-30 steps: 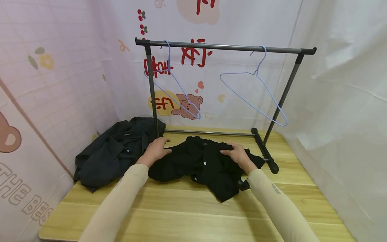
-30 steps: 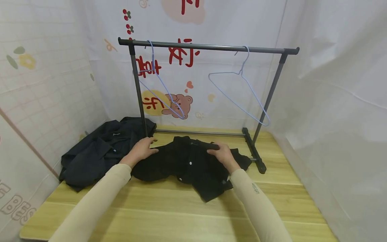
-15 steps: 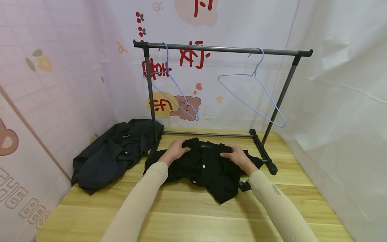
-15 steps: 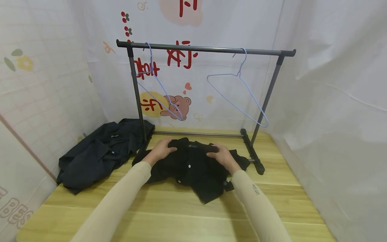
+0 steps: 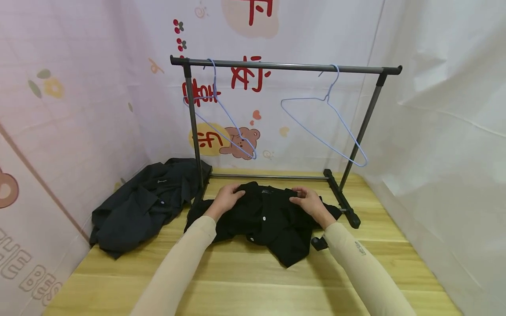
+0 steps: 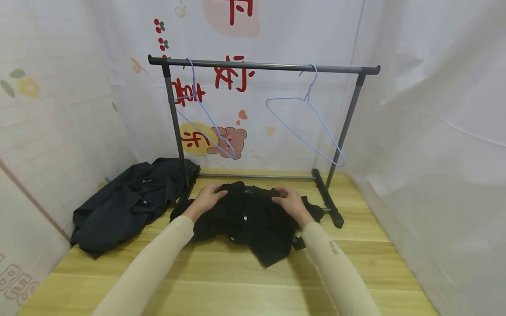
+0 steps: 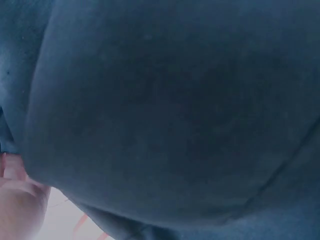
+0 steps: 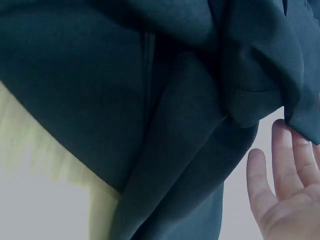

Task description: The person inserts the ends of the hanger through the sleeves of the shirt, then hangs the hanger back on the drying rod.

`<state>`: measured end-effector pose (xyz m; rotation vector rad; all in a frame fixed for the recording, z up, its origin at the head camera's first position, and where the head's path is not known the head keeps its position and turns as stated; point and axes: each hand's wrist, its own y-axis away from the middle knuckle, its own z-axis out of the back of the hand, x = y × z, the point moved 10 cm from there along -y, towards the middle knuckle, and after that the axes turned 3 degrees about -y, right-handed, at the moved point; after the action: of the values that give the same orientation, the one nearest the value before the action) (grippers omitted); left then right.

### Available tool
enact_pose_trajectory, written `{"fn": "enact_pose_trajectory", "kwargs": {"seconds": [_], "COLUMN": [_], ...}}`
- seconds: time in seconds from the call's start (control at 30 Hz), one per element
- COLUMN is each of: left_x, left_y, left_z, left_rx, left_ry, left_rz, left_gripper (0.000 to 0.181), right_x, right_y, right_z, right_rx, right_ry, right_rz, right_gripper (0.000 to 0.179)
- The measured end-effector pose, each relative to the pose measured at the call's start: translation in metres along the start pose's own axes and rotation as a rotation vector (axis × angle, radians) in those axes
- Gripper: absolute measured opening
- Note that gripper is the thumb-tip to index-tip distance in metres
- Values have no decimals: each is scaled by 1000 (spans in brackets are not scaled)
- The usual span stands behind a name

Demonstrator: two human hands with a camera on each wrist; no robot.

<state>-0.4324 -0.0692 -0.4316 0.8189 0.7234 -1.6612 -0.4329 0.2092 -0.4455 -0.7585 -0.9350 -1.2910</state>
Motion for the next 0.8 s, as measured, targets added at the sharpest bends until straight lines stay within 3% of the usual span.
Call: {"fn": "enact_pose_trajectory", "kwargs": {"seconds": [0.2, 0.37, 0.63, 0.8], "left_x": [1, 2, 5, 5], "left_y": [-1, -1, 1, 0], "left_z": [6, 4, 2, 2], "left_rx": [-32, -43, -40, -39], "left_ry": [-11, -36, -39, -52], "left_rz": [-21, -49, -39, -55], "left_gripper": [38, 36, 36, 34], "right_x": [11, 35, 127, 175], "right_y": [-1, 3, 22, 35], "right_z": [6, 20, 53, 74], "right_rx": [-54, -161, -445, -611], "right_ry": [14, 139, 431, 543], "right_rz": [24, 136, 437, 584], "right_gripper": [46, 49, 47, 46]}}
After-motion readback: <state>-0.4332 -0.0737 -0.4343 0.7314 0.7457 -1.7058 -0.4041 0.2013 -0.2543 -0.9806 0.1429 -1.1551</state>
